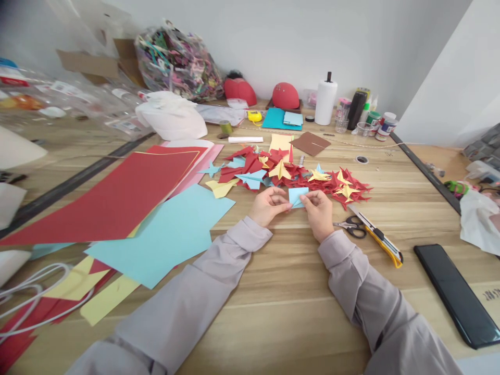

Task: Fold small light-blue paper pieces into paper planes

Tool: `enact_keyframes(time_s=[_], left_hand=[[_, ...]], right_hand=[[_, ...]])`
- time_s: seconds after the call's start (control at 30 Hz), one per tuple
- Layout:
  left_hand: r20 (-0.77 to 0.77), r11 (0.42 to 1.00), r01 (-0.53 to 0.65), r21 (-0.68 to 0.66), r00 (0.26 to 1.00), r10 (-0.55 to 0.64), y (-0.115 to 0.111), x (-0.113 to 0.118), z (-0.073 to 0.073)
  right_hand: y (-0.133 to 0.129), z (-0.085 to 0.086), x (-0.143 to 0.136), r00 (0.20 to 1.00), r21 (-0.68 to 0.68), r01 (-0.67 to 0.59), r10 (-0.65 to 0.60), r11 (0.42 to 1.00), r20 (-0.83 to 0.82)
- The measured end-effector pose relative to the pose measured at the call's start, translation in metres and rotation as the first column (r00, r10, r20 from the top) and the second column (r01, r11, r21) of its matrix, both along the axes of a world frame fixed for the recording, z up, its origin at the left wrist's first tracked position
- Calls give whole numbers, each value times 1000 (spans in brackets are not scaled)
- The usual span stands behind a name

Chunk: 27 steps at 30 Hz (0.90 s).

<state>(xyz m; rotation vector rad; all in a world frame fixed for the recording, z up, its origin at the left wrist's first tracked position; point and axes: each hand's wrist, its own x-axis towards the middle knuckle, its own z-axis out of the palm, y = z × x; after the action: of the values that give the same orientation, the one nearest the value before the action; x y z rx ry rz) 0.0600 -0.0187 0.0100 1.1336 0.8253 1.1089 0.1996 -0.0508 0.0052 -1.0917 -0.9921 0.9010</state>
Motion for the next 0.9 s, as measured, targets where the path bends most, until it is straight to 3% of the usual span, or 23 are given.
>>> enact_keyframes(time_s=[0.17,0.9], left_hand=[[-22,997,74,38,997,-73,0,0,-2],[-26,986,135,103,991,-133,-1,-2,-1]], right_hand=[[1,-1,0,1000,-4,3,-3,1000,-31],[1,0,-1,995,-39,23,-26,999,-94]])
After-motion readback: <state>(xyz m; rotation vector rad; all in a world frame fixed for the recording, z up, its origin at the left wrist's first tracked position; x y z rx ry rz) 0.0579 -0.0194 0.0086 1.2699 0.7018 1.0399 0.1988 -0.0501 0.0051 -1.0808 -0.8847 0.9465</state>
